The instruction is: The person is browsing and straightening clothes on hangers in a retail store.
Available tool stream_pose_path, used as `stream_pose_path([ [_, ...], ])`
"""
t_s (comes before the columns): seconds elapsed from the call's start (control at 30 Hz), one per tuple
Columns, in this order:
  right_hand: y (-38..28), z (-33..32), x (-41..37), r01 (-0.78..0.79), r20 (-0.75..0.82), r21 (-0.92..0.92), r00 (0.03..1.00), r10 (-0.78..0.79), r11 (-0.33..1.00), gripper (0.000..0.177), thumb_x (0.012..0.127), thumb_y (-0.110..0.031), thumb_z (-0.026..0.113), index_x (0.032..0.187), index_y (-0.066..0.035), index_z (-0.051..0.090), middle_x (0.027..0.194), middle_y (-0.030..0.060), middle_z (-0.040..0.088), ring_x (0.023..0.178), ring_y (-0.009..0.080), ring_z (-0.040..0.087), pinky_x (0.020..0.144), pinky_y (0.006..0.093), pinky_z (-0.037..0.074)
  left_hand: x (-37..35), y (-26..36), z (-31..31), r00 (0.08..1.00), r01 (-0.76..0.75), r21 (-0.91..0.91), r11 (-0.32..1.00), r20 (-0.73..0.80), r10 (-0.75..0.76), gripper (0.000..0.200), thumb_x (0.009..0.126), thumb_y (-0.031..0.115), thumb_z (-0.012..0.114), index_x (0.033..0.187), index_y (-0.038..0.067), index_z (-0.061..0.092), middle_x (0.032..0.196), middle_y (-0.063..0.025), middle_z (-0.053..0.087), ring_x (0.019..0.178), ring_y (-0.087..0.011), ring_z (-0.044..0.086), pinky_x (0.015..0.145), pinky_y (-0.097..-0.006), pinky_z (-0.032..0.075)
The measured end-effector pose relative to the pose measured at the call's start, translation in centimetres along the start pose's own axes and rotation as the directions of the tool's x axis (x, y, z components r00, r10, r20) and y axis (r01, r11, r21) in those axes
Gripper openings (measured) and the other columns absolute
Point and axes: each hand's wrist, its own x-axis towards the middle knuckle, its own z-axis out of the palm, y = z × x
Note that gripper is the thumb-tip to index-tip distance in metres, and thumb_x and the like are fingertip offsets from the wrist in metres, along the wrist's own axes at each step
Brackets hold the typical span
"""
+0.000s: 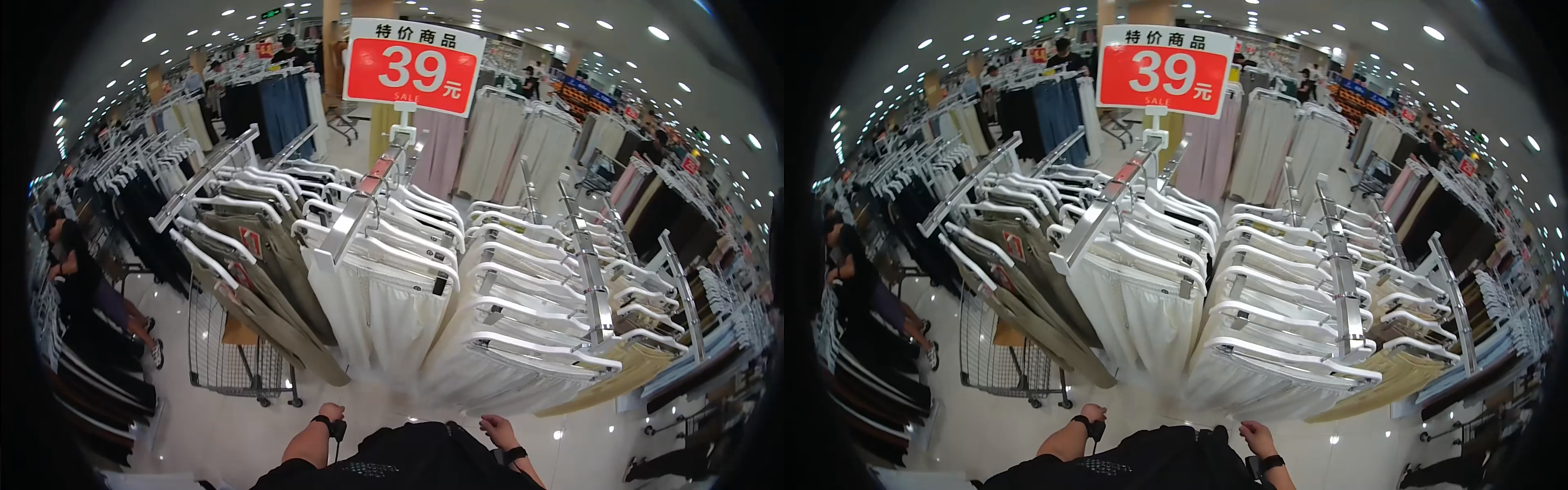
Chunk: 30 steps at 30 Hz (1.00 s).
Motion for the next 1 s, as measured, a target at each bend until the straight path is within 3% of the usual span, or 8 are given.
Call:
stream_pose_path([
  [0.33, -26.0, 1.0, -13.8, 0.413, -0.283, -0.127, 0.856, -0.432, 0.902, 0.022, 0.097, -0.012, 0.07, 0.115, 0.0, 0.072, 0.103, 0.0103, 0.078, 0.094, 0.0191, 0.073, 0.085, 0.0311, 0.055, 1.7, 1.2, 3.1, 0.965, 0.08, -0.106, 0.991, 0.258, -0.05, 0.038, 0.089, 0.037, 0.065, 0.091, 0.001, 0.08, 0.089, -0.0115, 0.079, 0.082, -0.0252, 0.075, 0.082, -0.0373, 0.056],
  [0.47, -31.6, -0.8, -16.1, 0.664, -0.481, -0.335, 0.489, -0.728, 0.668, 0.015, 0.097, -0.006, 0.066, 0.108, 0.002, 0.072, 0.099, 0.0124, 0.076, 0.091, 0.0216, 0.07, 0.084, 0.0321, 0.054, 1.0, 0.6, 4.1, 0.959, 0.053, -0.152, 0.987, 0.285, -0.008, 0.04, 0.09, 0.041, 0.062, 0.089, 0.005, 0.079, 0.088, -0.0081, 0.079, 0.083, -0.0256, 0.074, 0.081, -0.038, 0.055],
  [0.5, -32.2, -1.4, -16.1, 0.735, -0.549, -0.362, 0.329, -0.768, 0.573, 0.014, 0.097, -0.004, 0.064, 0.107, 0.002, 0.071, 0.101, 0.0141, 0.074, 0.094, 0.0233, 0.069, 0.086, 0.0329, 0.053, 1.7, -0.6, 4.1, 0.951, -0.163, 0.023, 0.986, 0.269, 0.151, 0.04, 0.09, 0.042, 0.061, 0.089, 0.006, 0.079, 0.089, -0.0083, 0.079, 0.084, -0.0257, 0.074, 0.082, -0.0391, 0.055],
  [0.53, -32.7, -2.2, -16.1, 0.733, -0.551, -0.362, 0.33, -0.766, 0.576, 0.014, 0.097, -0.004, 0.064, 0.107, 0.002, 0.071, 0.101, 0.0141, 0.074, 0.094, 0.0233, 0.069, 0.086, 0.0329, 0.053, 1.7, -1.3, 4.0, 0.91, -0.367, 0.198, 0.909, 0.282, 0.306, 0.041, 0.091, 0.043, 0.059, 0.089, 0.007, 0.079, 0.09, -0.0085, 0.079, 0.086, -0.0258, 0.074, 0.082, -0.0403, 0.055],
  [0.6, -33.6, -3.7, -15.7, 0.8, -0.596, -0.431, 0.096, -0.797, 0.418, 0.022, 0.101, -0.005, 0.057, 0.12, 0.003, 0.065, 0.118, 0.0148, 0.066, 0.11, 0.0224, 0.06, 0.096, 0.0334, 0.047, 1.1, -2.3, 4.2, 0.909, -0.385, 0.242, 0.89, 0.266, 0.321, 0.041, 0.091, 0.043, 0.059, 0.087, 0.007, 0.078, 0.09, -0.0099, 0.079, 0.088, -0.0265, 0.074, 0.082, -0.0416, 0.054],
  [0.8, -37.3, -4.5, -14.3, 0.767, -0.579, -0.593, -0.195, -0.792, 0.245, 0.04, 0.098, -0.01, 0.06, 0.136, 0.002, 0.054, 0.145, 0.0232, 0.051, 0.133, 0.0341, 0.05, 0.111, 0.0445, 0.039, -0.9, -5.8, 4.0, 0.894, -0.44, 0.328, 0.836, 0.247, 0.373, 0.037, 0.088, 0.044, 0.066, 0.098, 0.009, 0.075, 0.092, -0.0159, 0.076, 0.092, -0.0362, 0.071, 0.084, -0.0473, 0.054],
  [0.93, -39.7, -5.9, -14.1, 0.652, -0.46, -0.723, -0.21, -0.863, 0.227, 0.045, 0.097, -0.011, 0.062, 0.139, 0.003, 0.052, 0.15, 0.0257, 0.046, 0.137, 0.0365, 0.048, 0.116, 0.0475, 0.035, -2.1, -6.2, 4.5, 0.868, -0.484, 0.446, 0.753, 0.356, 0.347, 0.043, 0.082, 0.046, 0.071, 0.106, 0.011, 0.068, 0.092, -0.0211, 0.072, 0.094, -0.0416, 0.069, 0.082, -0.0529, 0.054],
  [1.0, -40.6, -6.5, -13.7, 0.664, -0.474, -0.74, -0.399, -0.785, 0.109, 0.043, 0.097, -0.007, 0.062, 0.136, 0.005, 0.054, 0.146, 0.0268, 0.051, 0.133, 0.0367, 0.052, 0.114, 0.0459, 0.039, -2.5, -6.2, 4.6, 0.838, -0.544, 0.427, 0.722, 0.322, 0.44, 0.037, 0.082, 0.045, 0.07, 0.098, 0.011, 0.069, 0.088, -0.0206, 0.071, 0.09, -0.0419, 0.07, 0.08, -0.0539, 0.054],
])
